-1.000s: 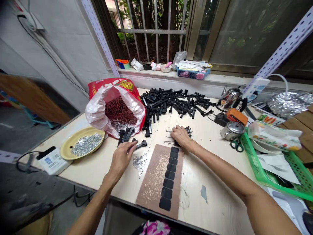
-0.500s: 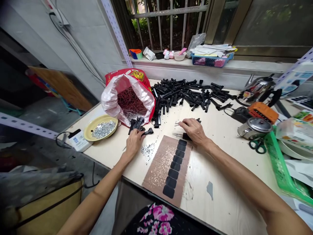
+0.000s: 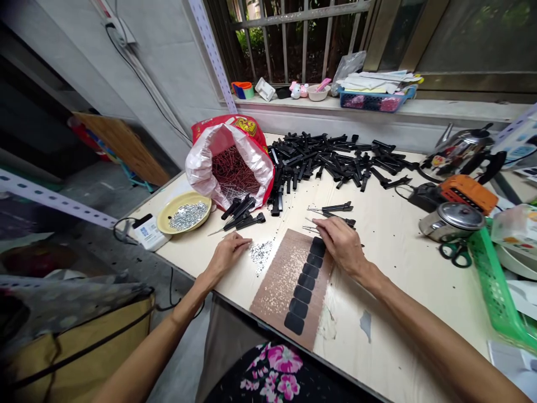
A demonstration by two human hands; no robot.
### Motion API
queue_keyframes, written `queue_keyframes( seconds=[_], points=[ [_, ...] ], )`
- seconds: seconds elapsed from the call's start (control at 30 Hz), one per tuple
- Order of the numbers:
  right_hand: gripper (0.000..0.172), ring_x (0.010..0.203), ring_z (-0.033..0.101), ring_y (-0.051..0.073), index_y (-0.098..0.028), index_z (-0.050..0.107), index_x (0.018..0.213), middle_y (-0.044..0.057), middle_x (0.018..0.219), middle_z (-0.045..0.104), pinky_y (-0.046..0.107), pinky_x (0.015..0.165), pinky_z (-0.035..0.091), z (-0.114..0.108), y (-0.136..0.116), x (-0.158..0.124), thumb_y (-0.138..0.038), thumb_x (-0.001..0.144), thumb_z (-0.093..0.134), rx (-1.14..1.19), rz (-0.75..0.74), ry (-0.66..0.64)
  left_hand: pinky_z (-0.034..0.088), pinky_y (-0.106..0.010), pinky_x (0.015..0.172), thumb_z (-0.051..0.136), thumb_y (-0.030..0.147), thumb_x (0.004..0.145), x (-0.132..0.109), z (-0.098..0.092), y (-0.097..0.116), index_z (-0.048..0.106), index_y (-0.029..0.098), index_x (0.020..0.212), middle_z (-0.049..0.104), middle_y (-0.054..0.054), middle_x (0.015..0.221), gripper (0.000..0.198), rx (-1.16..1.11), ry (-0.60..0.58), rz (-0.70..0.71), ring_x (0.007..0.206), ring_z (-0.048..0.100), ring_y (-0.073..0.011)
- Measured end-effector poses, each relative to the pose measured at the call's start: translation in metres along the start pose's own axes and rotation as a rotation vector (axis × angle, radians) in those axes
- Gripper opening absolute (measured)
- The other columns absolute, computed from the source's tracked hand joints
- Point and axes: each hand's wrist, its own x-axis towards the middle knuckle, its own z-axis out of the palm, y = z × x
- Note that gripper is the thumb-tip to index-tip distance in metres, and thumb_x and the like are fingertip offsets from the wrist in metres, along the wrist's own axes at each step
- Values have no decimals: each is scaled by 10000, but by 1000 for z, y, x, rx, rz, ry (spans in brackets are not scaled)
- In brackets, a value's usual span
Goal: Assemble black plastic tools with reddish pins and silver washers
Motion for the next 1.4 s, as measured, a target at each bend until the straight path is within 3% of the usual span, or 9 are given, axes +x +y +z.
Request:
queue_keyframes(
  seconds=[0.27, 0.47, 0.53, 0.67, 0.8, 1.23, 1.4],
  points=[
    [254, 864, 582, 185, -206, 610, 1125, 71, 915, 627, 321, 731, 513, 11, -34, -1, -195, 915, 468, 51, -40, -55, 445, -301, 758, 455, 275, 881, -2, 4, -3, 672, 236, 951, 579, -42, 880, 232, -21, -5, 80, 862, 553, -182],
    [256, 865, 569, 187, -210, 607, 1122, 75, 925, 604, 326, 737, 510, 26, -57, 4, -192, 923, 448, 113, -47, -94, 454, -330, 777, 486, 252, 843, -6, 0, 3, 620, 195, 831, 592, -52, 881, 146, -136, 31, 6, 849, 555, -188],
    [253, 864, 565, 184, -215, 614, 1108, 76, 935, 586, 321, 737, 506, 32, -69, 8, -199, 928, 436, 143, -21, -133, 471, -321, 726, 522, 271, 821, -9, 1, 11, 608, 180, 819, 607, -50, 835, 125, -318, 102, -131, 789, 572, -181],
    [270, 781, 548, 165, -214, 610, 1135, 64, 883, 558, 284, 676, 482, 48, -92, 17, -205, 929, 436, 159, 10, -257, 485, -263, 598, 633, 341, 751, -14, 1, 36, 598, 136, 876, 621, -28, 750, 243, -967, 208, -438, 633, 589, -131],
    [283, 747, 532, 158, -241, 602, 1164, 50, 854, 540, 275, 663, 451, 61, -101, 23, -226, 930, 442, 130, 11, -285, 500, -239, 645, 726, 322, 678, -17, -4, 56, 618, 114, 872, 630, -10, 707, 304, -1271, 264, -462, 617, 593, -97],
    [248, 750, 533, 152, -226, 602, 1114, 45, 860, 554, 257, 655, 414, 56, -100, 18, -238, 938, 428, -1, 9, -275, 487, -205, 630, 746, 269, 671, -13, -6, 67, 643, 102, 797, 634, -9, 687, 232, -1283, 236, -384, 608, 592, -86],
    [179, 780, 545, 158, -179, 604, 1002, 48, 888, 589, 259, 664, 396, 53, -102, 16, -203, 922, 446, -87, 10, -244, 482, -206, 610, 749, 262, 671, -12, -5, 67, 660, 107, 896, 633, -6, 685, 288, -1292, 166, -374, 589, 581, -83]
  ],
)
